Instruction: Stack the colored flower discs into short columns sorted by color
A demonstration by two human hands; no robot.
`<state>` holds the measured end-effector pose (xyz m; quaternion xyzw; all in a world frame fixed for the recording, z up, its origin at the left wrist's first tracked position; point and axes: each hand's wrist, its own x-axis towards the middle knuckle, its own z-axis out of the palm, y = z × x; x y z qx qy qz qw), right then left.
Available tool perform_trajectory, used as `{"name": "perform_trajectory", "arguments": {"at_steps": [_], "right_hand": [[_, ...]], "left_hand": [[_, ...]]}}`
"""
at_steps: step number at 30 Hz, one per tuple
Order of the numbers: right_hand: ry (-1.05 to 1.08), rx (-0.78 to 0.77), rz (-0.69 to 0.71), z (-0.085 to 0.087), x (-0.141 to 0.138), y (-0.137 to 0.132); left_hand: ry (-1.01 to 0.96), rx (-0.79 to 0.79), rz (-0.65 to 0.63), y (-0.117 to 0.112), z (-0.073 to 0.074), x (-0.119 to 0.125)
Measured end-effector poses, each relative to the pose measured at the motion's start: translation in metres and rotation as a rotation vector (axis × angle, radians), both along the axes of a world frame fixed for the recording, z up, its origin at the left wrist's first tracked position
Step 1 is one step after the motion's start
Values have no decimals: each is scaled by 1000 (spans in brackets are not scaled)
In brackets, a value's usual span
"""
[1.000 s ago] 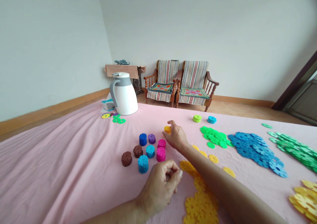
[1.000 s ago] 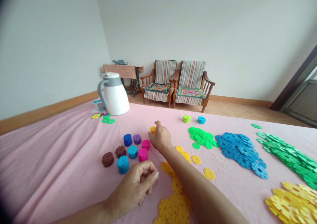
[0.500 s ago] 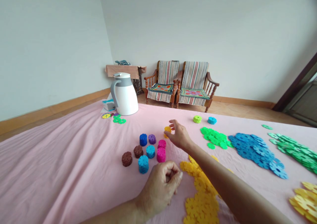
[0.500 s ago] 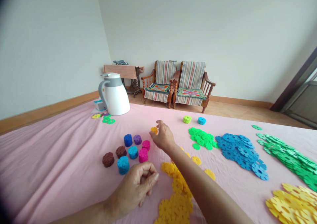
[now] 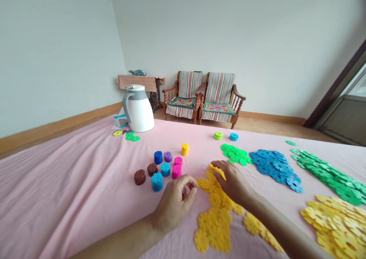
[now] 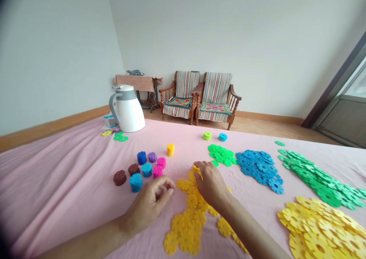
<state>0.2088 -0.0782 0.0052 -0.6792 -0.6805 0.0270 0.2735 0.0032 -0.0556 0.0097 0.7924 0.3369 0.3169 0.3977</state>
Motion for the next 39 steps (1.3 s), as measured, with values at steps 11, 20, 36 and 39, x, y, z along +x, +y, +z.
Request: {"name": "perform_trajectory", "arguments": {"at_steps": [11, 20, 36, 39], "right_hand": [[362, -47, 127, 14, -50, 50], [416, -141, 62, 7, -60, 71], [428, -124, 82, -4, -52, 76], [408, -131, 87, -4, -52, 76]], "left_hand": [[102, 375, 119, 47, 57, -13], [759, 419, 175, 117, 58, 9], [699, 439, 193, 123, 37, 15], [696, 429, 201, 122, 35, 15]]}}
